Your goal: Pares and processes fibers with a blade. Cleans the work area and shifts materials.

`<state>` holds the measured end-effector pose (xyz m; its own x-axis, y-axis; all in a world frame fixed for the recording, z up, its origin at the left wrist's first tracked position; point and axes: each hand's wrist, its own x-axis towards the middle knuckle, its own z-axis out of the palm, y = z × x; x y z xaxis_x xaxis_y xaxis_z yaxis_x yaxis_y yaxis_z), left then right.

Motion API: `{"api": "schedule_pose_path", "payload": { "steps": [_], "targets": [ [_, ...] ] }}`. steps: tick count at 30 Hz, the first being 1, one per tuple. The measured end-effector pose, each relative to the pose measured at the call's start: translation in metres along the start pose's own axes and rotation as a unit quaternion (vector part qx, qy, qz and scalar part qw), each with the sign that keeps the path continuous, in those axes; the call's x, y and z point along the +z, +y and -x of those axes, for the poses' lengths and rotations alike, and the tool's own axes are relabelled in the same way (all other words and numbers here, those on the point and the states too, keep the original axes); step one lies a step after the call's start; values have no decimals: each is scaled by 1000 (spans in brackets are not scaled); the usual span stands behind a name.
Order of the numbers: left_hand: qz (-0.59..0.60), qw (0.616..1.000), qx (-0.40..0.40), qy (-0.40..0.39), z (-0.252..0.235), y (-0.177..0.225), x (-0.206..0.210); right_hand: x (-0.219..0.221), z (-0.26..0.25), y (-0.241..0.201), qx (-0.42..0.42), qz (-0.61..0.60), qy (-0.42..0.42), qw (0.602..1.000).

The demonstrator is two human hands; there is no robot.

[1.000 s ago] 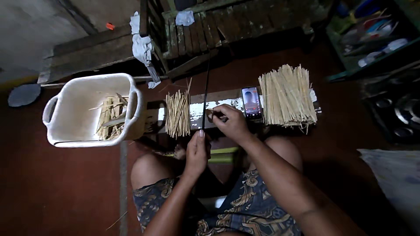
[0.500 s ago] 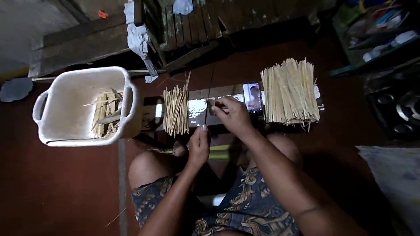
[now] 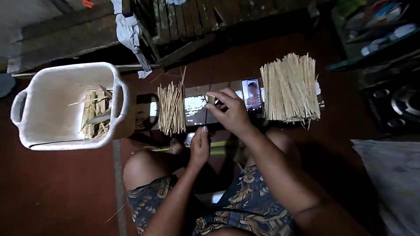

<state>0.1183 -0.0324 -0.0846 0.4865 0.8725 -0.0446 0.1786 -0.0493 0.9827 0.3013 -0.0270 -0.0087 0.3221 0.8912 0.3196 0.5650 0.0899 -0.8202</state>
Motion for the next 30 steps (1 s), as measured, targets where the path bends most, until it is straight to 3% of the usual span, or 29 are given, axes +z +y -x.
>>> {"api": "schedule_pose_path", "payload": {
  "steps": [11, 21, 27, 30],
  "targets": [
    [-1, 999, 34, 3, 3, -31, 1, 4, -1, -1, -4, 7, -15, 1000],
    [-123, 990, -66, -19, 36, -93, 2, 8, -2, 10, -8, 11, 27, 1000],
    [-59, 991, -123, -3, 47, -74, 2, -13, -9, 16, 31, -70, 124, 989],
    [-21, 991, -125, 46, 52, -55, -3, -32, -11, 17, 44, -135, 164, 976]
  ]
}}
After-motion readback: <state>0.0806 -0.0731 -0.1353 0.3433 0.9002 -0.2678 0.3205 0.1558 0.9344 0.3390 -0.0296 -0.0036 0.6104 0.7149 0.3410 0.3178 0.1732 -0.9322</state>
